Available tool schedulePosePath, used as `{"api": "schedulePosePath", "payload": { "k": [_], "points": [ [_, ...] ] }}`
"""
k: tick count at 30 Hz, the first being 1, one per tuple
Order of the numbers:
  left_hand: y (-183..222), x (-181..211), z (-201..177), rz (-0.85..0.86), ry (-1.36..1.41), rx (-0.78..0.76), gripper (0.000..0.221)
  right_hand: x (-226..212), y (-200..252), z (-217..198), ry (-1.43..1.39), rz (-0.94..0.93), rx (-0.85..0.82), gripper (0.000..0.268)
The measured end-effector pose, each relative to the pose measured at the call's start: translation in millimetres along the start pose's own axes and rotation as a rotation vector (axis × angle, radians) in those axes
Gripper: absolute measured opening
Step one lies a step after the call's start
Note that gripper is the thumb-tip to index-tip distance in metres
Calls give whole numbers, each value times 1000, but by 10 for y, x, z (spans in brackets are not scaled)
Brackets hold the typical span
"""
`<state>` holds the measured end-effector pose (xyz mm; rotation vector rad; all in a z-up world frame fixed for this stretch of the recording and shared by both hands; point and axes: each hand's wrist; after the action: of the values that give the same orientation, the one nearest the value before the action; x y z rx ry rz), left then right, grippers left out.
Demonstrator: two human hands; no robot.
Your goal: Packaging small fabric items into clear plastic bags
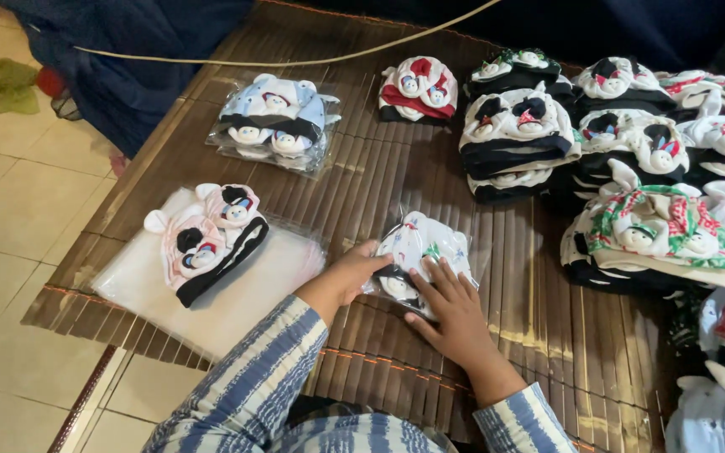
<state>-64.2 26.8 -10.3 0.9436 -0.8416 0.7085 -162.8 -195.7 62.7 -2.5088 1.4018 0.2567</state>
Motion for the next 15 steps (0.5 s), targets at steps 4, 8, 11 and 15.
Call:
{"api": "schedulePosePath", "payload": {
  "k": [4,8,11,15],
  "points": [
    [611,773,270,98,-184,29,68,155,35,1,-106,13,245,70],
    [685,1548,-231,330,-192,-4,56,282,56,14,-269,107,238,57],
    [576,2138,-921,406,-114,17,48,262,10,35,-226,158,151,57],
    [638,2817,-1814,357,-117,13,39,101,-37,-4,-164,169,168,59]
  ]
}}
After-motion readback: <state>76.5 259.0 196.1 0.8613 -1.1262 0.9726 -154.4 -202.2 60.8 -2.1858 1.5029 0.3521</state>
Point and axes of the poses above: each hand's wrist, its own y-axis away from the middle knuckle, its own z-axis out of the palm, x = y × z, and after that the axes turned 13 degrees about -x, right-handed
